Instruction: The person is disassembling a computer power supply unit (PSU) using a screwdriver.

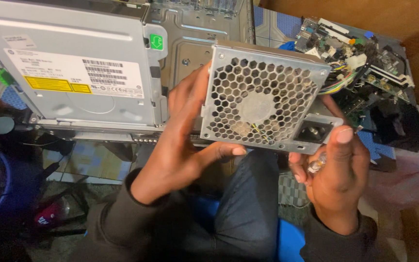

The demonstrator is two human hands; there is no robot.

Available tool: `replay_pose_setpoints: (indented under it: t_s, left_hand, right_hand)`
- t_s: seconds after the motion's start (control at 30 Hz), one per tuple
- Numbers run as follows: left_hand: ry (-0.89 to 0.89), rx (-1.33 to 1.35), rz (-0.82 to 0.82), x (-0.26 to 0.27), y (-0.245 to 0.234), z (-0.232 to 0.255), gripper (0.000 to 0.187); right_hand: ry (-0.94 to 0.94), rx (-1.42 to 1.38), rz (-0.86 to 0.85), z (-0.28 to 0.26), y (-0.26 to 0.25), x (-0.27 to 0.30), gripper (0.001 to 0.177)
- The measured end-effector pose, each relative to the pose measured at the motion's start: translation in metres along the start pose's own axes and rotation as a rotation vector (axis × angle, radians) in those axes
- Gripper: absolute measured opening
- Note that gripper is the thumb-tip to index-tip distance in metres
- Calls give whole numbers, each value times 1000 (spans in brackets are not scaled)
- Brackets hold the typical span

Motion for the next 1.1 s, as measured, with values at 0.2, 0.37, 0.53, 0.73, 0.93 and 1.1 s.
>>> replay_pose_setpoints:
  t_s: [0.2,0.37,0.53,0.73,0.93,1.1]
  left_hand:
    - [60,-110,112,-2,-2,18,112]
    - [84,-86,158,-3,0,23,107]
    - [116,-54,182,-5,2,26,108]
    - [109,21,158,-3,6,18,104]
    - [92,71,127,-2,3,8,102]
    - [-4,361,57,1,4,-3,93]
  right_hand:
    - [-15,98,-41,4,-9,0,79]
    - [-7,48,61,14,-23,-1,68]
    - [-6,-27,71,25,-33,-1,65]
    - [10,-12,66,20,-27,-2,69]
    - [19,37,23,9,-13,-3,75]
    - [39,29,14,0,0,-5,80]
Point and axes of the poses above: each hand's wrist, its own x-axis away from the middle knuckle, its own y-axis out of the palm, z = x × y, the point moved 10 cm from there along -x, towards the middle knuckle, and after that the axes turned 3 degrees about -y, right-handed, at the moved point
